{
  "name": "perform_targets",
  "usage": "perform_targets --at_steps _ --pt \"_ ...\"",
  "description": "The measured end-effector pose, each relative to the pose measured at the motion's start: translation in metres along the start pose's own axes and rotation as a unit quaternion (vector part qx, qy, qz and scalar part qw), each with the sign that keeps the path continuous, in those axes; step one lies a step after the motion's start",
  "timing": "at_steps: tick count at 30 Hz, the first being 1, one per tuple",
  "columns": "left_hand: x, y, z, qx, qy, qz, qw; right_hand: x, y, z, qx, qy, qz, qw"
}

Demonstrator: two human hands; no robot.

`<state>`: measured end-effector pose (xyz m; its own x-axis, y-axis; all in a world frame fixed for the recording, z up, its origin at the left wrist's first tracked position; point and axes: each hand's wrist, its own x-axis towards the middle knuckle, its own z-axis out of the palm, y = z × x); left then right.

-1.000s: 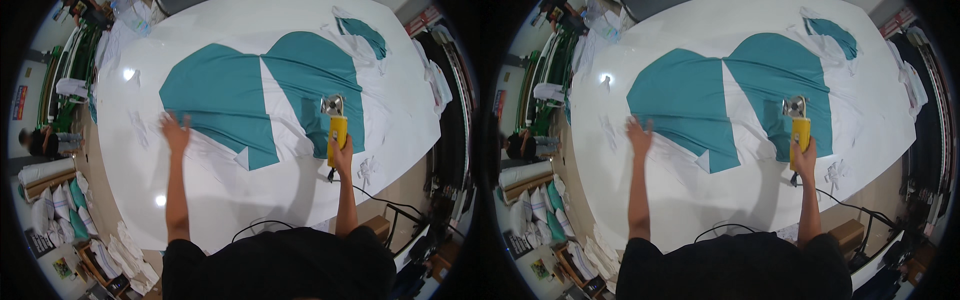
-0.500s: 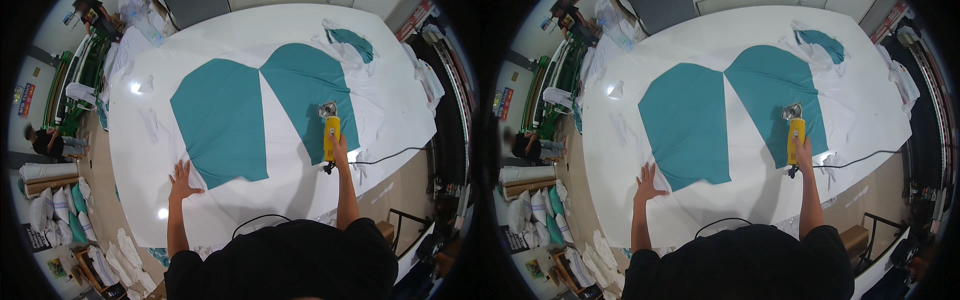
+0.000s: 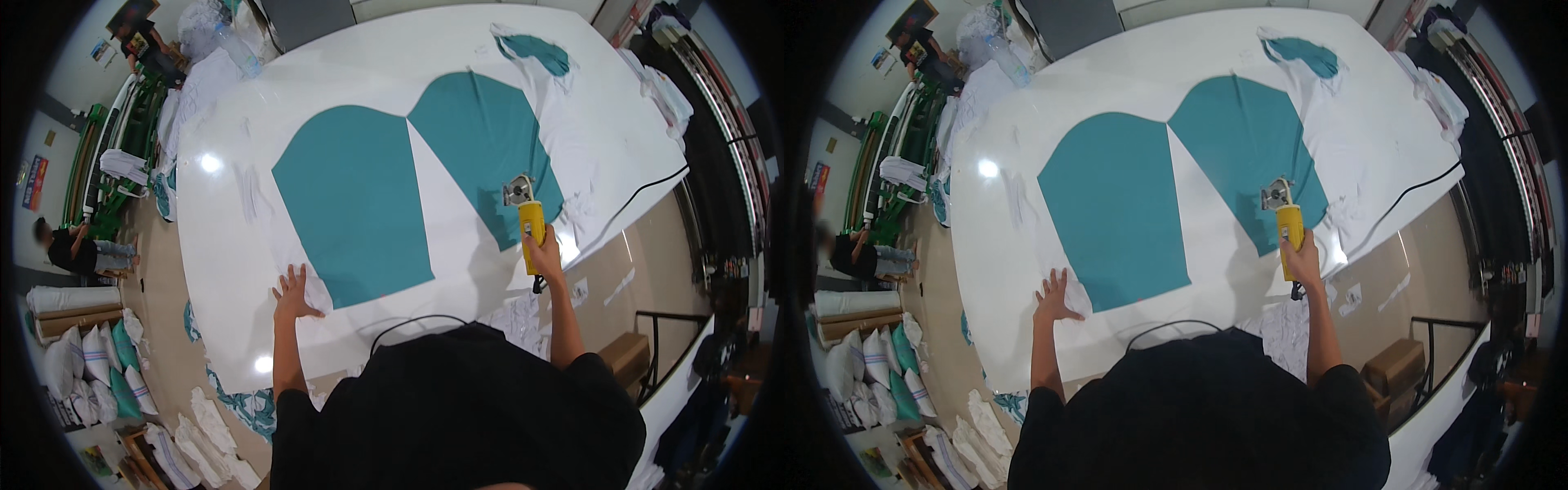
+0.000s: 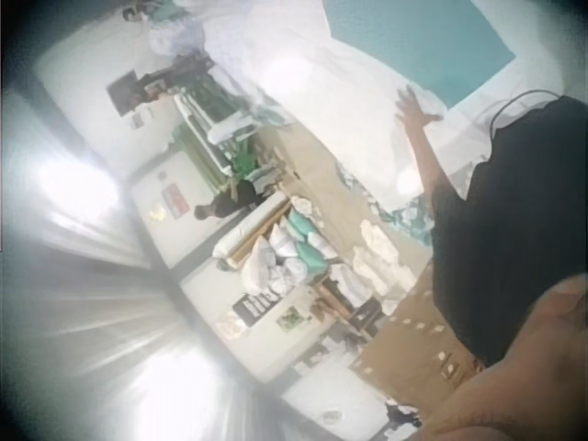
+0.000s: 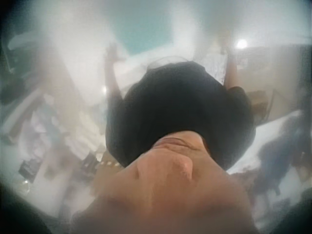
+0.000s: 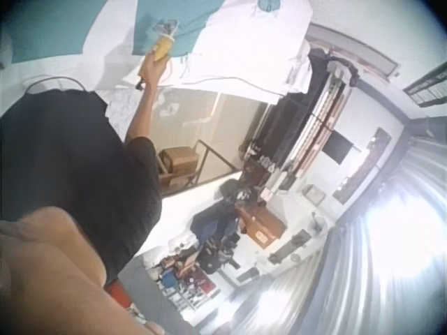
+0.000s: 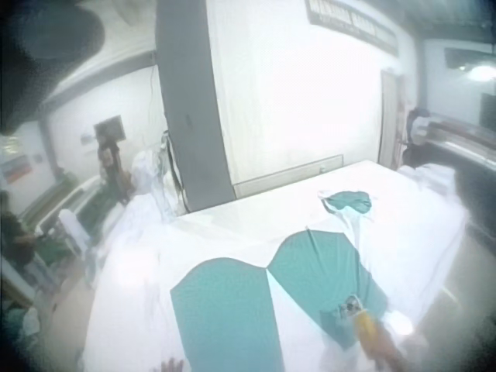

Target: The person uses a power rotary fabric cutter to cut out shapes from a large sheet of green and white fabric on a white production table, then lifts and rearranges the fabric to continue cutting.

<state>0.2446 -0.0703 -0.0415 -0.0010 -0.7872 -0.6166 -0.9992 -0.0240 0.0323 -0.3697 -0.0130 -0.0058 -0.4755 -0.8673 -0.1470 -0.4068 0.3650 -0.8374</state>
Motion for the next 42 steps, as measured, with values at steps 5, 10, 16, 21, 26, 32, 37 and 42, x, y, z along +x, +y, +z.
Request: perform_targets --at_steps 5,10,16,21,26,32,37,42 --pt "-0.005 -0.005 0.023 -0.065 0.111 0.018 0.992 -0.111 -0.002 0.009 -0.146 -0.057 -0.074 0.985" --pt "-0.019 0.001 0.012 -0.06 0.085 0.049 0.993 -0.206 -0.028 0.03 -0.234 -0.144 -0.026 0.961" --pt "-0.018 -0.007 0.014 -0.078 0.081 0.057 0.992 -0.24 -0.02 0.061 -0.281 -0.165 -0.064 0.943" --pt "-0.016 -0.011 0.017 -0.088 0.085 0.058 0.991 -0.222 -0.03 0.08 -0.269 -0.174 -0.064 0.945" --pt "-0.015 -0.012 0.017 -0.088 0.084 0.063 0.99 -0.215 -0.037 0.093 -0.269 -0.154 -0.062 0.949" --pt "-0.013 -0.014 0.021 -0.091 0.087 0.063 0.99 -0.209 -0.043 0.097 -0.265 -0.151 -0.066 0.95" --pt "-0.013 -0.016 0.022 -0.098 0.092 0.068 0.989 -0.197 -0.05 0.105 -0.267 -0.159 -0.063 0.949" --pt "-0.011 -0.016 0.022 -0.104 0.086 0.07 0.988 -0.19 -0.053 0.112 -0.266 -0.15 -0.074 0.949"
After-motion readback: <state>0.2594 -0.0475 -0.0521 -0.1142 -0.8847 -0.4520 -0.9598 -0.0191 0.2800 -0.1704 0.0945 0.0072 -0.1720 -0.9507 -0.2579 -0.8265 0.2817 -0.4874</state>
